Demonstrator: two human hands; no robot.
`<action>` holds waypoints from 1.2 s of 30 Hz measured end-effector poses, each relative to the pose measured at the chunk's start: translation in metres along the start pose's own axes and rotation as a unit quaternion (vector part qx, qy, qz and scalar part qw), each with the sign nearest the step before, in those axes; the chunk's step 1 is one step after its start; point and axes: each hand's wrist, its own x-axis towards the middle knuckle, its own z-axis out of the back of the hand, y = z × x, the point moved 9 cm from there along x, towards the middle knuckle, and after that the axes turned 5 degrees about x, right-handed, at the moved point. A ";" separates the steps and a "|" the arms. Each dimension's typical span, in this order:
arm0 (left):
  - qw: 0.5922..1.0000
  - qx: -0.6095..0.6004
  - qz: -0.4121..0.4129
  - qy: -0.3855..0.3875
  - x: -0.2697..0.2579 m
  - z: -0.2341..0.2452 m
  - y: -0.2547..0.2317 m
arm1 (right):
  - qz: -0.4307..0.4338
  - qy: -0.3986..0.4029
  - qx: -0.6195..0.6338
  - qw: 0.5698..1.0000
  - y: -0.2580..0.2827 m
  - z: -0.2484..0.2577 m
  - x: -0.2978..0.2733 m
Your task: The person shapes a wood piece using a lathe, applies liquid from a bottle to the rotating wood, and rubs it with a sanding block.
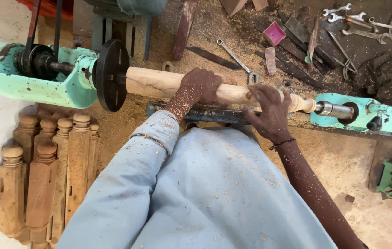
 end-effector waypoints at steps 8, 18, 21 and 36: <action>1.000 -0.007 0.005 -0.001 0.000 0.002 0.001 | 0.069 0.001 -0.048 0.996 0.008 0.006 -0.015; 0.999 0.024 -0.021 -0.044 0.006 -0.001 0.000 | 0.036 0.003 -0.090 0.995 -0.010 -0.007 -0.014; 0.999 0.031 -0.022 -0.022 0.004 -0.006 0.003 | 0.013 -0.027 -0.039 0.999 -0.033 0.010 -0.009; 0.947 0.019 0.096 -0.304 -0.086 0.032 0.076 | -0.106 0.208 -0.018 0.972 -0.106 0.012 0.013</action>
